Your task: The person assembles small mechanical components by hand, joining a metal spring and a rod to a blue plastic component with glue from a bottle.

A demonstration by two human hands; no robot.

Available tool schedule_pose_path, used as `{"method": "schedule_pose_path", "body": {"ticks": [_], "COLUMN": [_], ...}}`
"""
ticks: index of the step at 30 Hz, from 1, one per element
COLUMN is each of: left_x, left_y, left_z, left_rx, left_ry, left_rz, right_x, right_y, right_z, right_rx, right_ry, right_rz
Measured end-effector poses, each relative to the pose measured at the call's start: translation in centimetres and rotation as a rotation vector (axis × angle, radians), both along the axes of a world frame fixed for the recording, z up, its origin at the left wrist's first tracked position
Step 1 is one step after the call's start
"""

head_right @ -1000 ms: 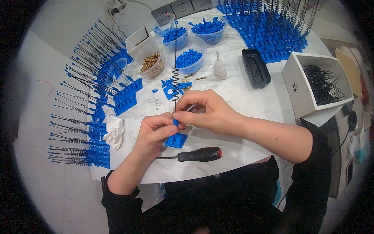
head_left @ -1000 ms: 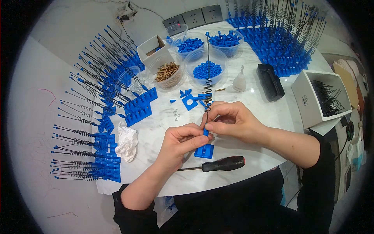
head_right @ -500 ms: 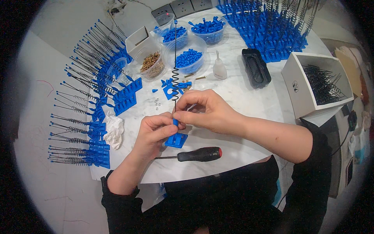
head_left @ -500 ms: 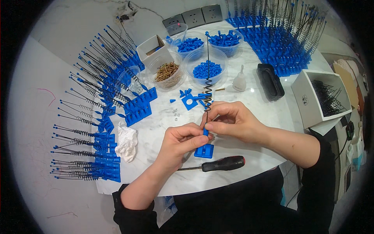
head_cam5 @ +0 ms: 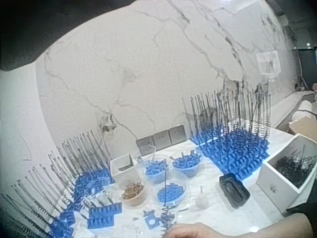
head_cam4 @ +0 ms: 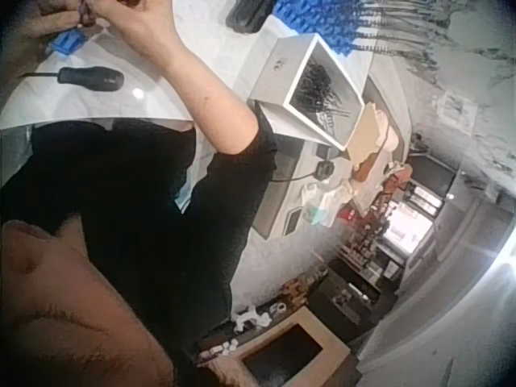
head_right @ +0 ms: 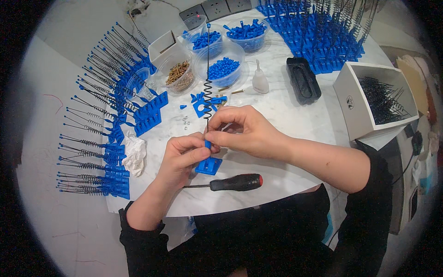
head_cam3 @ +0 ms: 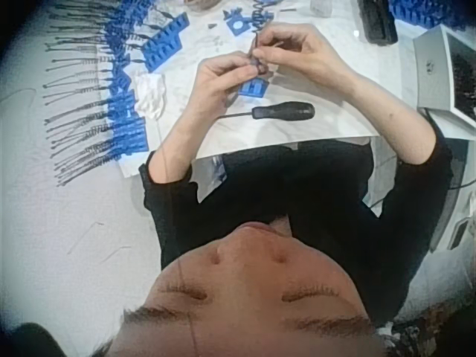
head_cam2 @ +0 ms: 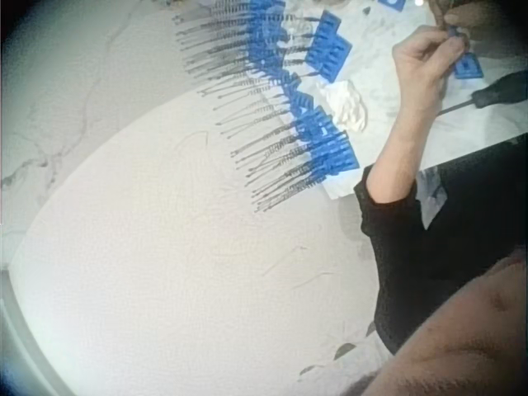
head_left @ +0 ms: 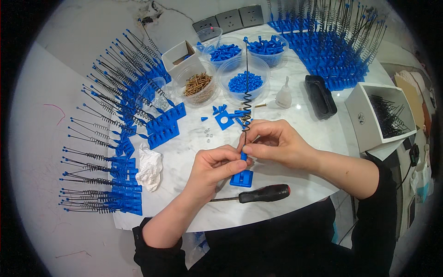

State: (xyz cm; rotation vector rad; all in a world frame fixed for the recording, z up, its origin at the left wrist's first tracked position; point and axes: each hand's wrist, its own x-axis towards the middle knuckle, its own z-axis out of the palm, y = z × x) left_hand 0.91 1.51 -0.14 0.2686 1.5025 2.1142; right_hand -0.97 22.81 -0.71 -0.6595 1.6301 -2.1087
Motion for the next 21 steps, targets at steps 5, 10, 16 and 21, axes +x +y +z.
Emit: {"method": "schedule_pose_path", "body": {"ticks": [5, 10, 16, 21], "left_x": [-0.09, -0.10, -0.07, -0.10], "left_y": [0.07, 0.00, 0.00, -0.03], "left_z": [-0.08, -0.03, 0.07, -0.07], "left_rx": [-0.002, -0.008, 0.000, 0.015], "left_ry": [0.003, 0.004, -0.016, -0.009], "left_rz": [0.005, -0.001, -0.003, -0.006], "right_x": [-0.05, -0.09, -0.09, -0.11], "right_y": [0.01, 0.08, 0.05, 0.07], "right_z": [0.01, 0.15, 0.15, 0.03], "right_rx": [0.004, 0.020, 0.018, 0.027], "right_ry": [0.002, 0.030, 0.021, 0.023], "right_rz": [-0.003, -0.003, 0.002, -0.009]}}
